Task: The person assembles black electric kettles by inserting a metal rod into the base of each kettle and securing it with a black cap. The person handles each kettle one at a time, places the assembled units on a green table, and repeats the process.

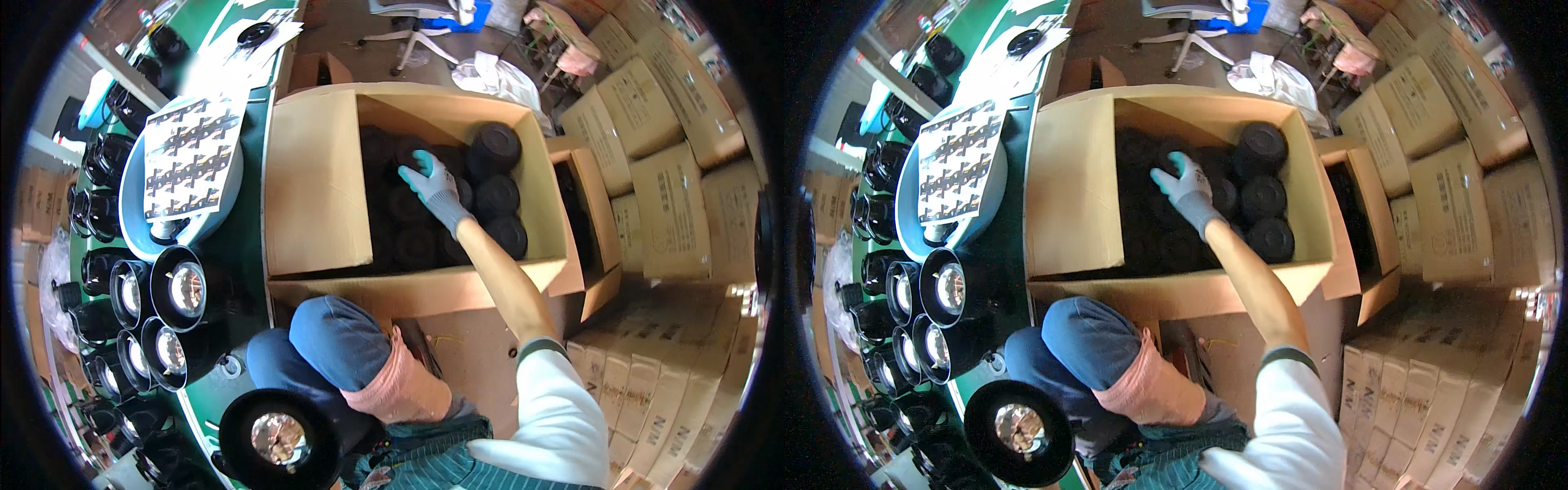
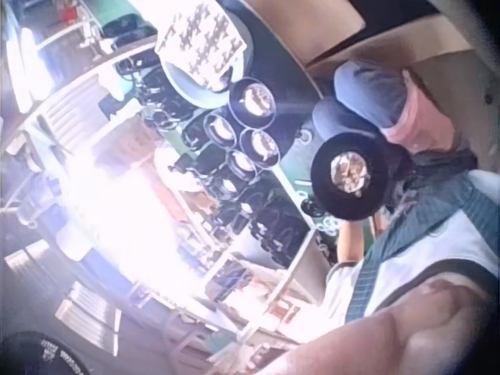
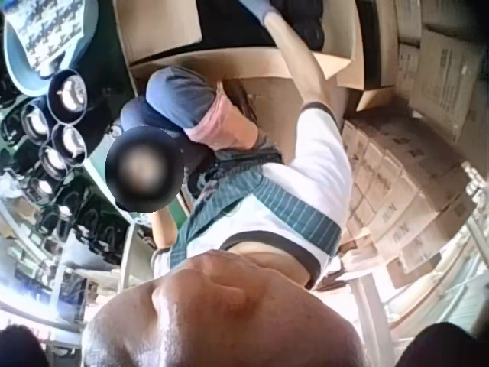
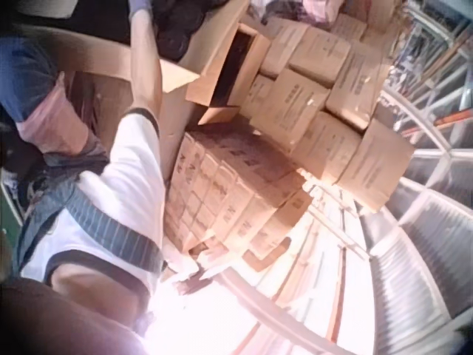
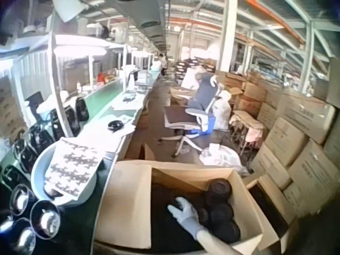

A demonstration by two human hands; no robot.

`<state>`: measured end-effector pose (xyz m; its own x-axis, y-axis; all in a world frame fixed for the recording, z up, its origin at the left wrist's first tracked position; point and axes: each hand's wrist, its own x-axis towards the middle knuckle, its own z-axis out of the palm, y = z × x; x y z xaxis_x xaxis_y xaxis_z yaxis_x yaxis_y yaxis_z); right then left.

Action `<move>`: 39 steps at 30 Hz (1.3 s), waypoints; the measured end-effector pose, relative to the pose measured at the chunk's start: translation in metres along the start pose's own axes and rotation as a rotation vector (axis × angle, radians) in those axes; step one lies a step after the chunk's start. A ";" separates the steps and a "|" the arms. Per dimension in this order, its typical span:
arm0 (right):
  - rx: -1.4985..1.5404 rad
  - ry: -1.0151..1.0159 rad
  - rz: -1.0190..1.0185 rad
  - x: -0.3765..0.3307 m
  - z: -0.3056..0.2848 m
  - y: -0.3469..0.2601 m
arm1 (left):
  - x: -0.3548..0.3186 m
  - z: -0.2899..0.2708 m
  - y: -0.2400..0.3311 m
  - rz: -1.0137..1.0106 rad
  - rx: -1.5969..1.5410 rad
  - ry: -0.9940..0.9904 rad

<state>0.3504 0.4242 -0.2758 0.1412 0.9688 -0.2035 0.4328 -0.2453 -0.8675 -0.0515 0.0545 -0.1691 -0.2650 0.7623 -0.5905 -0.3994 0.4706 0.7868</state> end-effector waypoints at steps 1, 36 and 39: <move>-0.422 0.141 0.038 0.038 0.009 0.031 | 0.006 0.000 -0.001 -0.017 0.001 0.001; 0.615 -0.690 -1.177 -0.350 0.007 -0.168 | -0.081 0.007 -0.017 0.371 0.031 -0.276; 0.550 -0.703 -1.122 -0.365 -0.003 -0.168 | -0.090 0.008 -0.019 0.480 0.123 -0.243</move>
<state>0.2288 0.1118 -0.0539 -0.5703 0.4931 0.6570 -0.3977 0.5340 -0.7461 -0.0132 -0.0191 -0.1294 -0.1765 0.9778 -0.1133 -0.1744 0.0822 0.9812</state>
